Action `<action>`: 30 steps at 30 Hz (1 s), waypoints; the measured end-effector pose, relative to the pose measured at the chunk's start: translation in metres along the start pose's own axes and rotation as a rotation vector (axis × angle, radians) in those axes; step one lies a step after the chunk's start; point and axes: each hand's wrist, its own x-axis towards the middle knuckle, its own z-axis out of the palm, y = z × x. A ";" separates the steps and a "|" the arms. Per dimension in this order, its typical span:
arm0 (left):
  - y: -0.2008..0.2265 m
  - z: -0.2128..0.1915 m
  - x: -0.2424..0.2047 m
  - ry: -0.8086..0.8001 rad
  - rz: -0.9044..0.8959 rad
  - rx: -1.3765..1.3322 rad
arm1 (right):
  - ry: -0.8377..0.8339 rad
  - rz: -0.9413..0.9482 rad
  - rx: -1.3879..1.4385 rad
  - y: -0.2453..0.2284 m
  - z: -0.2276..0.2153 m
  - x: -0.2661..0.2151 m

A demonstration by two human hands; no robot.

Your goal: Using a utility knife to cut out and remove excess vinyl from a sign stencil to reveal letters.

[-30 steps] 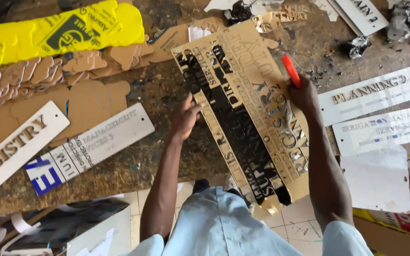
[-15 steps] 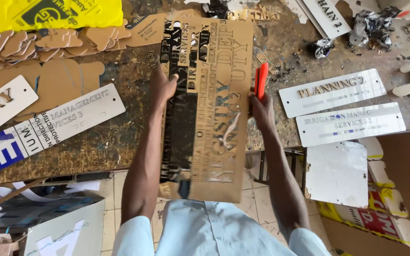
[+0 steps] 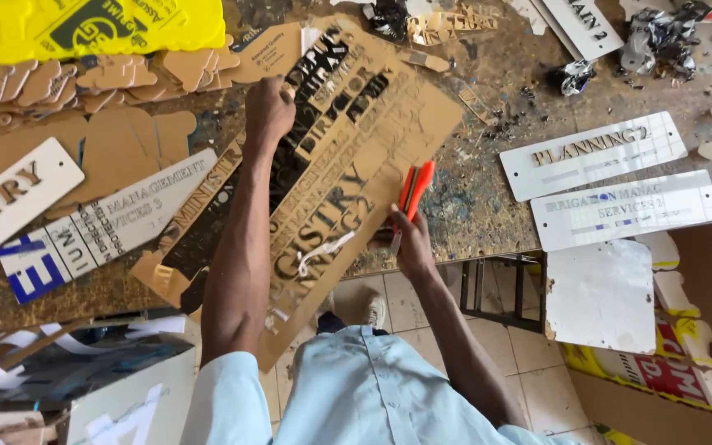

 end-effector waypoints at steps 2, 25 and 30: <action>0.031 -0.025 -0.011 -0.085 0.003 -0.016 | 0.081 0.006 0.038 0.009 0.022 -0.011; -0.016 0.060 0.005 -0.184 0.254 -0.056 | -0.201 0.426 -0.395 0.036 0.026 -0.019; -0.011 0.060 0.000 0.024 0.362 -0.016 | -0.169 0.354 -0.533 -0.005 0.023 -0.023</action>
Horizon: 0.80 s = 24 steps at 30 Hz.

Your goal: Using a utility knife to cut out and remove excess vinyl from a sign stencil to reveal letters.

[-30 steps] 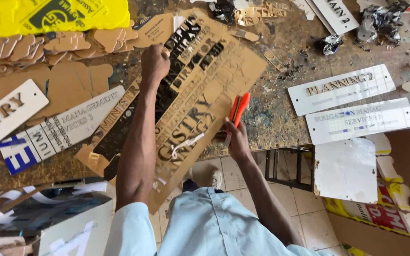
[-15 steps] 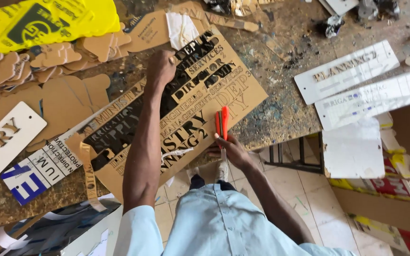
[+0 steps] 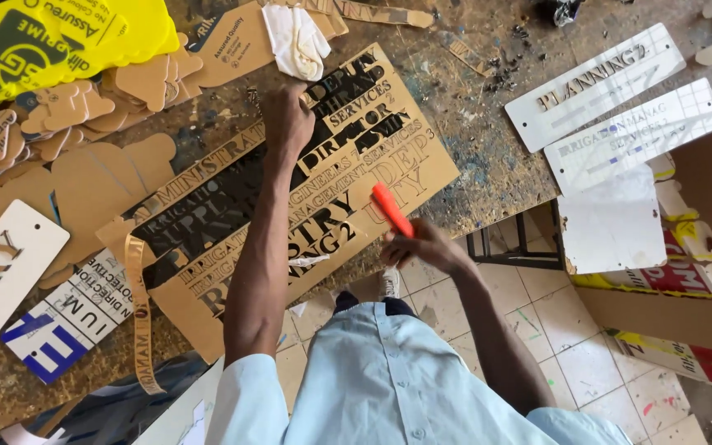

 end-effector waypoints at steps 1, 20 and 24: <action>-0.002 0.003 0.001 -0.001 -0.002 0.000 | -0.001 0.002 0.000 -0.014 -0.005 -0.001; 0.029 -0.012 -0.010 -0.244 -0.165 -0.031 | 0.525 -0.754 0.194 0.002 -0.036 0.139; 0.020 -0.004 -0.012 -0.272 -0.200 -0.073 | 0.413 -0.735 0.105 -0.003 -0.037 0.125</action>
